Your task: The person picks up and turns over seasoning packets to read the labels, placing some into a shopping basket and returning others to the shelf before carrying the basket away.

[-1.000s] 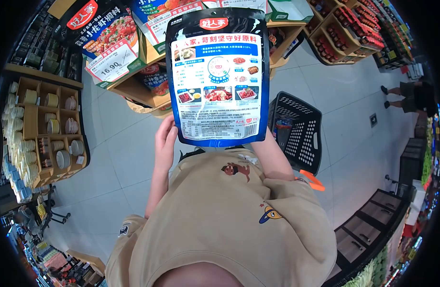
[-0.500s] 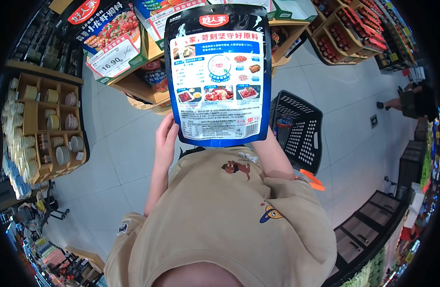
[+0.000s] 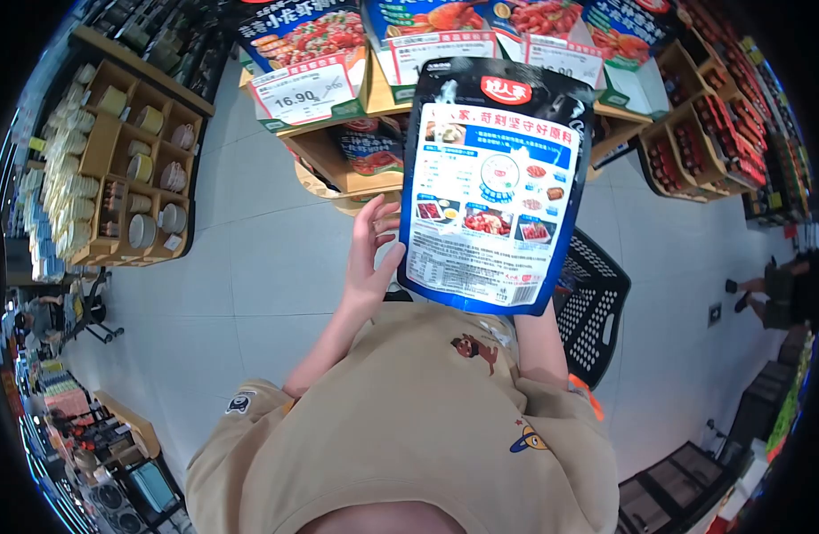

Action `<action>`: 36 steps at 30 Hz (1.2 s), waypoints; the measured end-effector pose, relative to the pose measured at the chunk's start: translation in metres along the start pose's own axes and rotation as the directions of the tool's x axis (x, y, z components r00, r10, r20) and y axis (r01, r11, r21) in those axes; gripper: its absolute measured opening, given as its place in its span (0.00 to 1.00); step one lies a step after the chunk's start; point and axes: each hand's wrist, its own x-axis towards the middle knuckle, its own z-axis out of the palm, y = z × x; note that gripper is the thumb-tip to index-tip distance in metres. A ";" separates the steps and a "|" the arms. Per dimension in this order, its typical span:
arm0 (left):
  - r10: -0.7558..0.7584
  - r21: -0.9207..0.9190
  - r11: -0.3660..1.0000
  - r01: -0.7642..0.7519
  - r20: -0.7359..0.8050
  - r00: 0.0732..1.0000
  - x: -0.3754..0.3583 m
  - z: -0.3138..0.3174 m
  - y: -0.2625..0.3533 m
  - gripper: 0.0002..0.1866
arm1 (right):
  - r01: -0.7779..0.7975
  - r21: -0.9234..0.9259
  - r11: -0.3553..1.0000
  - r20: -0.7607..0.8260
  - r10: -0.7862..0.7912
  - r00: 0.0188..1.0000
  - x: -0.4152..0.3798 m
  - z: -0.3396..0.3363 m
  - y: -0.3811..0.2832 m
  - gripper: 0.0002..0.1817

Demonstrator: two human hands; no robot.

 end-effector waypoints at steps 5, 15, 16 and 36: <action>-0.015 0.099 0.995 0.012 0.031 0.999 -0.002 -0.007 0.019 0.39 | -0.216 -0.331 0.919 -0.104 0.192 0.976 0.008 0.034 0.010 0.31; -0.352 -0.797 0.293 0.529 0.424 0.834 -0.019 -0.039 -0.025 0.30 | 0.179 -0.893 -0.412 -0.057 0.498 0.865 0.018 0.167 0.053 0.33; -0.367 -0.803 0.323 0.501 0.381 0.848 -0.023 -0.046 -0.023 0.30 | 0.127 -0.938 -0.322 -0.083 0.566 0.820 0.029 0.178 0.045 0.29; -0.421 -0.904 0.353 0.242 0.078 0.904 -0.052 -0.096 -0.031 0.31 | 0.375 -0.183 -0.909 0.634 0.183 0.752 0.304 0.321 0.049 0.30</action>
